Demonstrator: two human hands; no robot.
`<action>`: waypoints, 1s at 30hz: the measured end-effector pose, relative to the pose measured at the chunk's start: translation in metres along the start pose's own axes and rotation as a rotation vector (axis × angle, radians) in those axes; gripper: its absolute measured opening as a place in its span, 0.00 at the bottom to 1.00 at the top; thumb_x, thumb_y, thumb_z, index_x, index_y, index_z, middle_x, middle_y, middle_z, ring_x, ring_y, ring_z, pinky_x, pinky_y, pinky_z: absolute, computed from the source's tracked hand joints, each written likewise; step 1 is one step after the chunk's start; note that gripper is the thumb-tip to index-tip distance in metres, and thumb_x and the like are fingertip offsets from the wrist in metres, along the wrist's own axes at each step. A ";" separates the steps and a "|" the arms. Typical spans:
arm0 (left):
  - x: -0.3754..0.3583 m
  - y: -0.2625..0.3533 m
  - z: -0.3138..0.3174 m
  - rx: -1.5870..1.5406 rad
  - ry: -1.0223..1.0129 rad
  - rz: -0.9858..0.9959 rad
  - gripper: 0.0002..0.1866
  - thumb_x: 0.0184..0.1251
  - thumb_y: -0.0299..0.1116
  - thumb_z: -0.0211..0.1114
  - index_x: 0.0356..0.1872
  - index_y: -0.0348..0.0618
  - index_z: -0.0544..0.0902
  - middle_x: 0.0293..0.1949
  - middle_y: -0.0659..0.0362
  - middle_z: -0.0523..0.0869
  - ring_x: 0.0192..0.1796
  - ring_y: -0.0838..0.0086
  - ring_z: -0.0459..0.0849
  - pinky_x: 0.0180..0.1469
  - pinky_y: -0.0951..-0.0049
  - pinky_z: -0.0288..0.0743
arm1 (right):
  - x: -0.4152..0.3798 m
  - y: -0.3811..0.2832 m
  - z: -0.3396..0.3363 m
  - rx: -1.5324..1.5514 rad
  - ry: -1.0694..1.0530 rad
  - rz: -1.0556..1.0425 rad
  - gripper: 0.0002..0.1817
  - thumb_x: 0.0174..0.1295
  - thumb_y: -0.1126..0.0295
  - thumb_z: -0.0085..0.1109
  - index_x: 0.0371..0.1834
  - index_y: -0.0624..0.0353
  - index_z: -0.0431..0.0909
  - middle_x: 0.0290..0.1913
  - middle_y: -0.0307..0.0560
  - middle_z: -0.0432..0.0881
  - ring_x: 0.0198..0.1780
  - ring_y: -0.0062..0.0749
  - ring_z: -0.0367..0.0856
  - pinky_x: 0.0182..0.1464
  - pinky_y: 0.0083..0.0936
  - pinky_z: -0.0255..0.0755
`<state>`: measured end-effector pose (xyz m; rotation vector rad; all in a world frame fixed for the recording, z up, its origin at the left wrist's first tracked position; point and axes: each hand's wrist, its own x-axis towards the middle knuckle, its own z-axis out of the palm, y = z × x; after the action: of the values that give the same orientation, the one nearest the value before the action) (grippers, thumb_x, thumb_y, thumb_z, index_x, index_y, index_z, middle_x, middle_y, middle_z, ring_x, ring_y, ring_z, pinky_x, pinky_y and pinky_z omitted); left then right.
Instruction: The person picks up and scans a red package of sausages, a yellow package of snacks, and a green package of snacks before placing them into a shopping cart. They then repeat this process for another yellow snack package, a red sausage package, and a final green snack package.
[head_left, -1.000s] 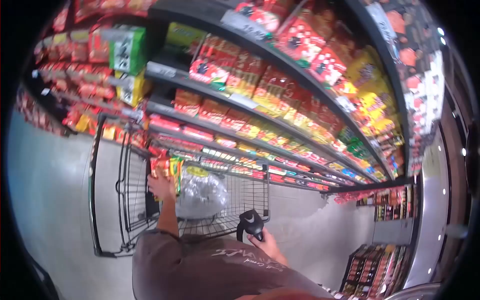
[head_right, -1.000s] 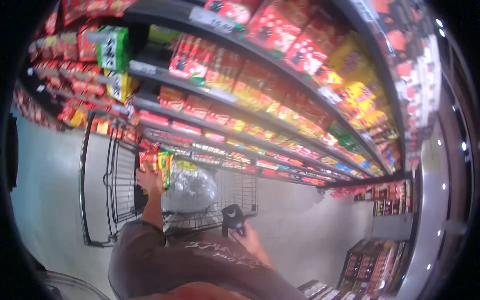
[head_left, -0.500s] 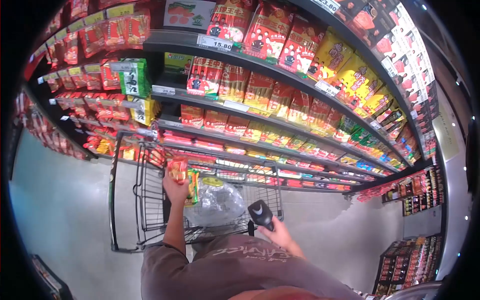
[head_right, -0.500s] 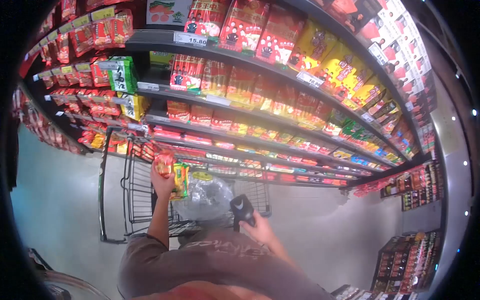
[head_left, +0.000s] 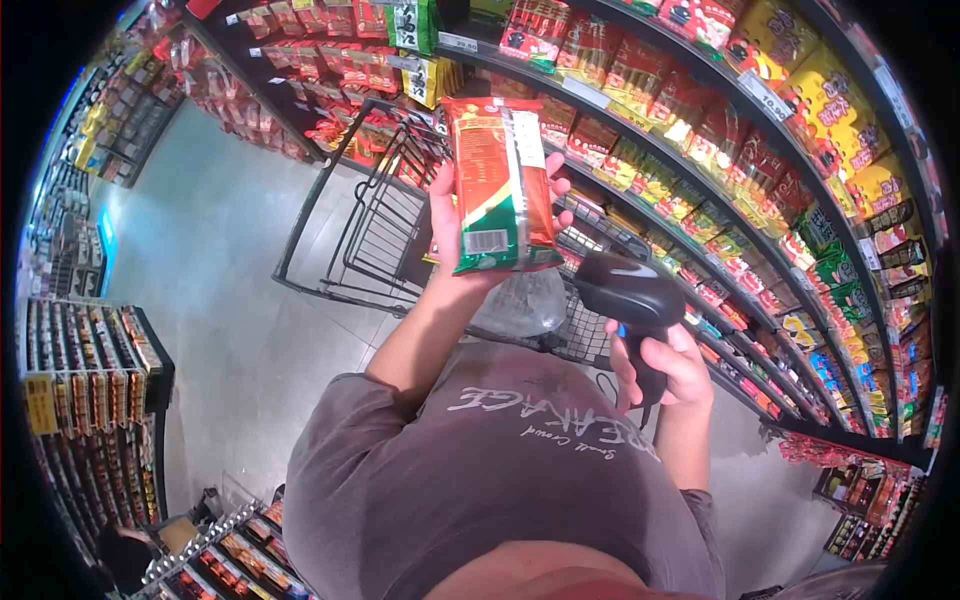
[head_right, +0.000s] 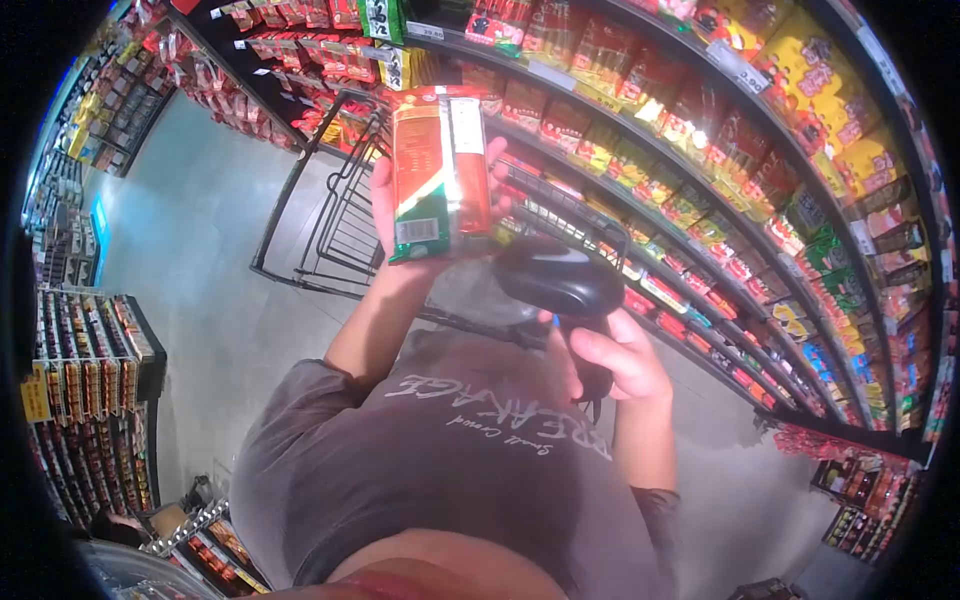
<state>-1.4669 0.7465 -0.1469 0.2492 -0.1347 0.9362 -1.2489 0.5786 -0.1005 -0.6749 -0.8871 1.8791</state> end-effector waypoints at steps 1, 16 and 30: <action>-0.001 -0.008 -0.003 0.004 -0.014 -0.006 0.48 0.66 0.68 0.50 0.79 0.45 0.56 0.74 0.40 0.64 0.65 0.47 0.76 0.64 0.39 0.72 | -0.004 -0.003 0.000 0.006 -0.005 -0.004 0.23 0.71 0.64 0.58 0.61 0.68 0.69 0.29 0.47 0.79 0.21 0.27 0.78 0.22 0.28 0.80; 0.022 -0.025 0.000 0.357 0.119 0.007 0.34 0.72 0.56 0.46 0.66 0.37 0.72 0.57 0.44 0.82 0.58 0.53 0.83 0.58 0.49 0.80 | -0.027 0.009 -0.019 -0.155 0.208 -0.006 0.24 0.68 0.55 0.63 0.55 0.63 0.70 0.30 0.44 0.74 0.21 0.28 0.77 0.22 0.30 0.82; 0.305 0.101 0.064 1.267 -0.109 1.234 0.38 0.60 0.35 0.76 0.63 0.33 0.61 0.58 0.46 0.73 0.57 0.63 0.76 0.66 0.60 0.68 | -0.047 0.104 -0.076 -0.005 0.817 -0.057 0.13 0.74 0.66 0.56 0.54 0.61 0.69 0.27 0.42 0.76 0.20 0.26 0.78 0.24 0.28 0.82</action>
<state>-1.3698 1.0242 -0.0016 1.5029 0.2766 2.1570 -1.2246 0.5259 -0.2251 -1.2732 -0.3671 1.3476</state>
